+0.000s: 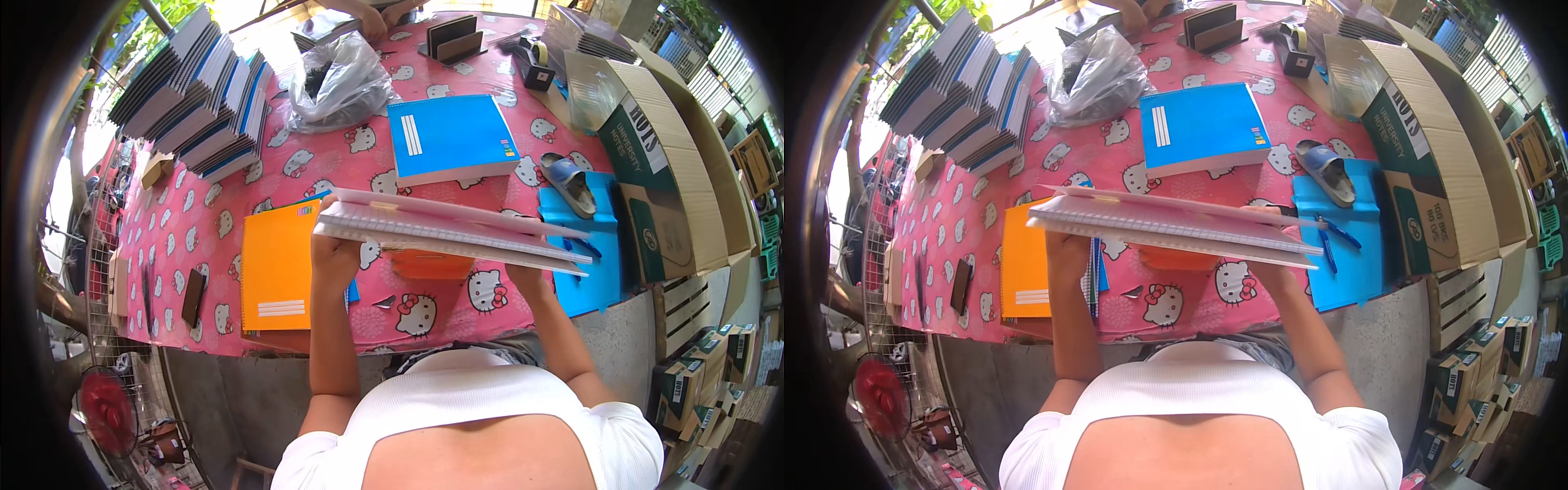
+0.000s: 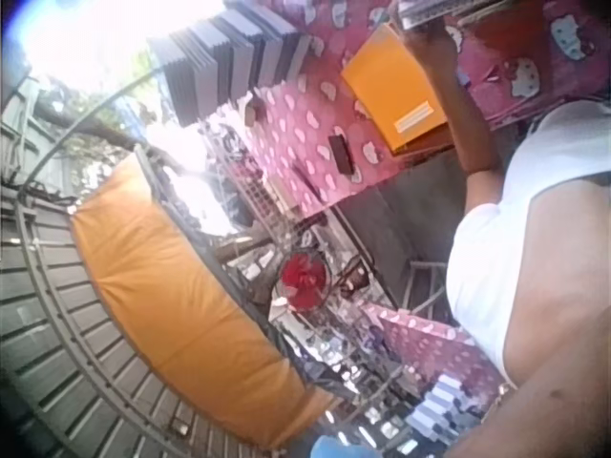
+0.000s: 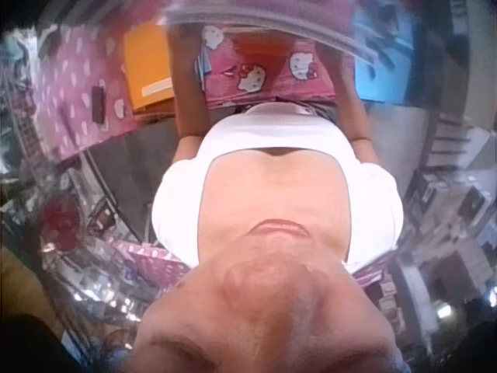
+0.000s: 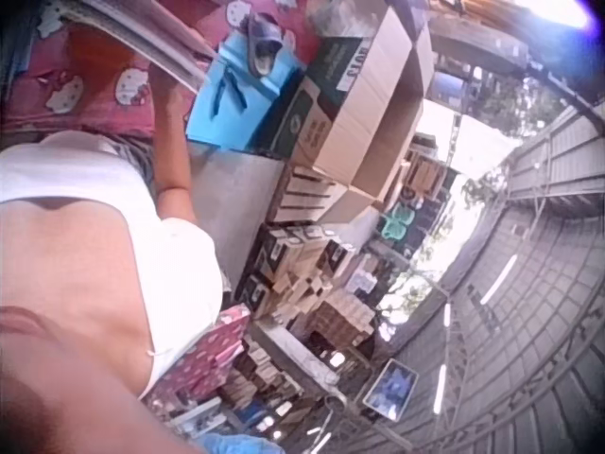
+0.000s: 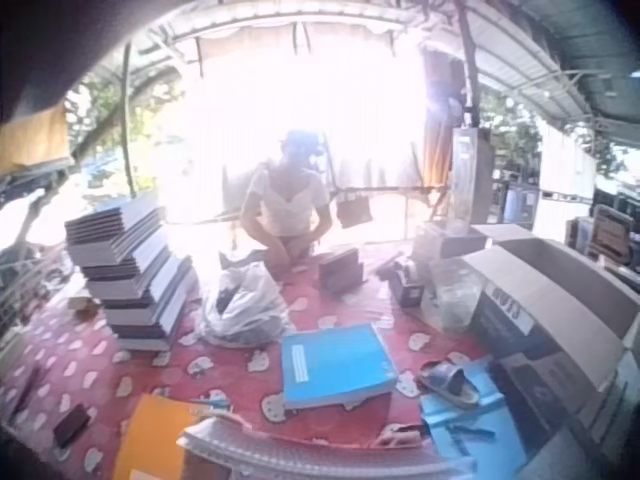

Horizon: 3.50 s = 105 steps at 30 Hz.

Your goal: The person trims the excess spiral wire from the edges of several notebooks using shears, stacking them on the table as they finish each one.

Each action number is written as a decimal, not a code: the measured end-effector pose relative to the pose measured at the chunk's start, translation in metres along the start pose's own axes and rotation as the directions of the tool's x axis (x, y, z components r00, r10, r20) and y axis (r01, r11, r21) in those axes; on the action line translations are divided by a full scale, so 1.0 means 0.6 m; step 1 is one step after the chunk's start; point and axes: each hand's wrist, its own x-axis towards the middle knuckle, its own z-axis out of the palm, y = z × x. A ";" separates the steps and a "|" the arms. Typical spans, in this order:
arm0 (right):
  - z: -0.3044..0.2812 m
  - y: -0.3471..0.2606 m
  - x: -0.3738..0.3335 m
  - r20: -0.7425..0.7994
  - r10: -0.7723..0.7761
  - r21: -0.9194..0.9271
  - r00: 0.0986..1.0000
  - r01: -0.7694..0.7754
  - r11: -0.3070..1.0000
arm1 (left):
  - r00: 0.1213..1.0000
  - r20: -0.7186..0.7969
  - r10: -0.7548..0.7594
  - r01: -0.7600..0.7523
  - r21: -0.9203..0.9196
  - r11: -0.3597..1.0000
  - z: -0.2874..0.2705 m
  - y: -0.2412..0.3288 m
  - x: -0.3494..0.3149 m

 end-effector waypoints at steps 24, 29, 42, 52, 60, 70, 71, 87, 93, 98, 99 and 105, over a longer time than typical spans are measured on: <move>-0.187 0.160 0.064 -0.184 0.316 -0.296 0.931 -0.359 0.885 | 0.841 0.503 0.198 -0.523 0.662 0.538 0.178 0.054 -0.007; -0.332 0.386 0.006 -0.321 0.494 -0.766 0.808 -0.529 0.367 | 0.862 0.441 0.252 -0.483 0.560 0.673 0.190 0.036 0.007; -0.360 0.406 0.014 -0.192 0.586 -0.722 0.787 -0.518 0.459 | 0.912 0.259 0.319 -0.410 0.526 0.745 0.201 0.045 0.003; -0.269 -0.061 0.107 0.671 0.334 0.509 0.662 -0.739 0.442 | 0.884 0.218 0.414 -0.463 0.541 0.702 0.194 0.031 -0.001; -0.144 -0.156 0.066 0.752 0.361 0.330 0.551 -0.790 0.517 | 0.880 0.216 0.424 -0.469 0.538 0.700 0.193 0.027 -0.001; -0.182 -0.135 0.121 0.375 0.176 0.098 0.910 -0.227 0.969 | 0.862 0.290 0.417 -0.507 0.475 0.719 0.177 0.047 -0.028; -0.182 -0.138 0.124 0.436 0.153 0.138 0.887 -0.234 0.962 | 0.843 0.306 0.442 -0.537 0.461 0.706 0.168 0.040 -0.042; -0.156 -0.156 0.122 0.540 0.045 0.171 0.841 -0.162 0.972 | 0.787 0.334 0.518 -0.616 0.439 0.654 0.156 0.017 -0.088; -0.161 -0.156 0.130 0.418 -0.053 0.112 0.907 0.007 0.994 | 0.826 0.300 0.477 -0.563 0.449 0.694 0.166 0.032 -0.066; -0.159 -0.136 0.150 0.640 0.209 0.195 0.740 -0.419 0.887 | 0.790 0.325 0.520 -0.613 0.436 0.659 0.164 0.031 -0.057; -0.158 -0.131 0.151 0.715 0.192 0.218 0.672 -0.475 0.853 | 0.781 0.340 0.524 -0.625 0.417 0.660 0.162 0.030 -0.057; -0.168 -0.160 0.129 0.550 0.087 0.116 0.831 -0.179 0.977 | 0.815 0.300 0.496 -0.579 0.462 0.671 0.170 0.042 -0.050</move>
